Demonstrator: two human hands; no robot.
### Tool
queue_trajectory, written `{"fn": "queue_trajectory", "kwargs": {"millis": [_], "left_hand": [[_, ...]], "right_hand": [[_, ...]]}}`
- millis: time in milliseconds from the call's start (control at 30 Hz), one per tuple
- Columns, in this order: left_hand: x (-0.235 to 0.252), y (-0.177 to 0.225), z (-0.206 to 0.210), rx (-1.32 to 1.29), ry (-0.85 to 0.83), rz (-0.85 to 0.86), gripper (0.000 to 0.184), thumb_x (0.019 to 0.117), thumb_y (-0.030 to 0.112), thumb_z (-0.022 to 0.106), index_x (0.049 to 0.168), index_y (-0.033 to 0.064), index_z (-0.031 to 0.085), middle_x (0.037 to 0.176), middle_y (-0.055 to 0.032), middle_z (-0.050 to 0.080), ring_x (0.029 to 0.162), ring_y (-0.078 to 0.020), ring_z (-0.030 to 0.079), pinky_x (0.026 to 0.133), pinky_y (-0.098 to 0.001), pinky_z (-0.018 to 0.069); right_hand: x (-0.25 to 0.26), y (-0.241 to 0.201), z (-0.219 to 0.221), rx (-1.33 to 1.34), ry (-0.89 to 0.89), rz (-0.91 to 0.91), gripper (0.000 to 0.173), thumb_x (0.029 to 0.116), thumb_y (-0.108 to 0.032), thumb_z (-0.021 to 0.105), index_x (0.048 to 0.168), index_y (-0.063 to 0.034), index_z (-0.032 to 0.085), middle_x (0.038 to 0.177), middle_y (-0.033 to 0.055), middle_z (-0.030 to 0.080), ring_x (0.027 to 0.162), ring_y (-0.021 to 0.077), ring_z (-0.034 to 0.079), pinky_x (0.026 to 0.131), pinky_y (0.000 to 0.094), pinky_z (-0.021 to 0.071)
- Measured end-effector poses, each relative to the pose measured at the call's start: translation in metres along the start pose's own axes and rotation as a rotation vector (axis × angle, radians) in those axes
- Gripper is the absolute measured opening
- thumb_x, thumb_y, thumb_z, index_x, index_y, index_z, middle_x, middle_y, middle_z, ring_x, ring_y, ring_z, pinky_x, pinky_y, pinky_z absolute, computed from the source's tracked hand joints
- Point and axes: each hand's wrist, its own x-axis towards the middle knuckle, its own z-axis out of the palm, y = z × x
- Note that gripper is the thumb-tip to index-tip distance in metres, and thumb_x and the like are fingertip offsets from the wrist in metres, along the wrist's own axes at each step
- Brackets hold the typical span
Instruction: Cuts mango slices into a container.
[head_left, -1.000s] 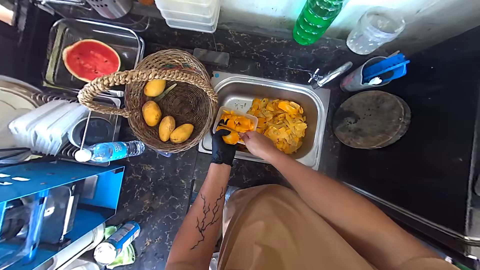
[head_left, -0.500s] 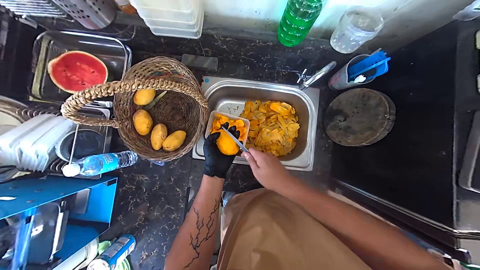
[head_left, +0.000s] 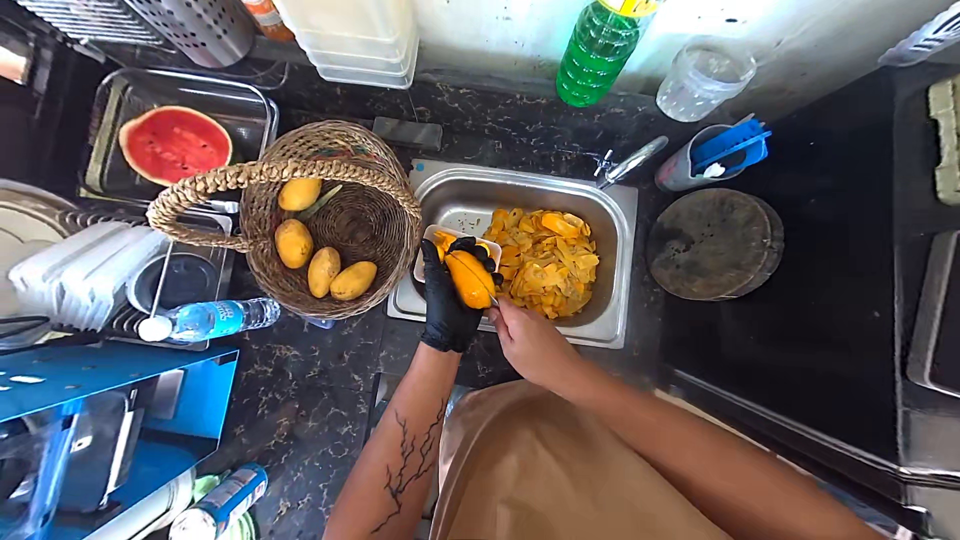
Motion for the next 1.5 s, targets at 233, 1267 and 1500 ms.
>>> {"fn": "queue_trajectory", "kwargs": {"millis": [233,1267,1500], "left_hand": [[0.0,0.017,-0.019,-0.151,-0.046,-0.11,0.051,0.1062,0.055,0.029,0.122,0.0183,0.06,0.129,-0.016,0.064,0.114,-0.0362,0.065,0.08,-0.0528,0.0586],[0.002,-0.003,-0.038,-0.256,0.177,-0.175,0.021,0.1019,0.034,0.046,0.106,0.0149,0.054,0.091,-0.0081,0.06,0.069,-0.0195,0.062,0.059,-0.031,0.0547],[-0.003,0.009,-0.032,-0.277,0.176,-0.235,0.029,0.1037,0.042,0.042,0.102,0.0161,0.057,0.083,-0.0053,0.06,0.066,-0.0176,0.063,0.058,-0.0299,0.0552]], "right_hand": [[-0.011,0.007,-0.009,0.051,-0.013,-0.076,0.041,0.1122,-0.037,0.03,0.117,-0.009,0.06,0.086,0.0078,0.062,0.079,0.0225,0.064,0.073,0.043,0.0545],[0.02,0.032,0.003,0.032,-0.032,-0.045,0.05,0.1083,-0.056,0.033,0.136,-0.0329,0.067,0.127,-0.0014,0.071,0.119,0.018,0.066,0.1,0.0528,0.0505],[0.024,0.031,0.019,-0.107,0.199,-0.129,0.043,0.1077,-0.051,0.04,0.129,-0.031,0.072,0.101,0.0015,0.071,0.098,0.0193,0.068,0.085,0.0463,0.0543]]}}
